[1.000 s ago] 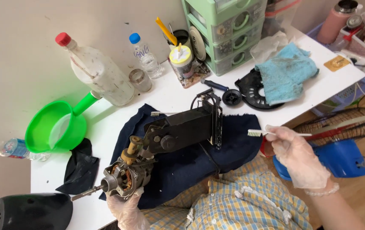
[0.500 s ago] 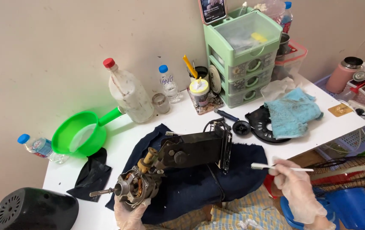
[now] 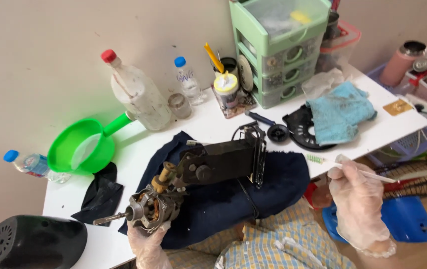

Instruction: Cleaning a motor assembly using a small brush and repositioning it on a workbench.

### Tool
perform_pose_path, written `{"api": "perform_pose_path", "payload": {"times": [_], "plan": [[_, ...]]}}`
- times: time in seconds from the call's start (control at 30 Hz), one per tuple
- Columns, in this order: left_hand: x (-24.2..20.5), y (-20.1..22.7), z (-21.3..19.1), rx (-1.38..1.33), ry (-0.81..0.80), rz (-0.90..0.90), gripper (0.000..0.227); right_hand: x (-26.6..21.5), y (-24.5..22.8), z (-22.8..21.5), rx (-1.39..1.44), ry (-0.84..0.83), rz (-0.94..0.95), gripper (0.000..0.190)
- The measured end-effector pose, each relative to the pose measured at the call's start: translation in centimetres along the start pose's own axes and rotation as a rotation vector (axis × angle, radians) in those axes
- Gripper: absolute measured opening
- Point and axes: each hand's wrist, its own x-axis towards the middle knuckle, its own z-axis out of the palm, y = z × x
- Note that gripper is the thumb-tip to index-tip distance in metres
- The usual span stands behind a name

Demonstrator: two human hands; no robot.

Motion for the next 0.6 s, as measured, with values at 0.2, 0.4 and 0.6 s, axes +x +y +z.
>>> {"api": "perform_pose_path", "payload": {"times": [0.2,0.4,0.6], "plan": [[1.7,-0.8,-2.4,-1.845,-0.477,-0.976,0.065,-1.3,-0.7,1.0,-0.1,-0.01,-0.166,0.012],[1.1,-1.0,-2.0,-1.843,-0.479,-0.957,0.064,-1.6,-0.4,1.2,-0.081,-0.035,-0.139,0.015],[-0.7,1.9,1.8,-0.122,-0.002,-0.014,0.111,-1.6,1.5,1.1,-0.056,-0.16,-0.207,0.012]]}}
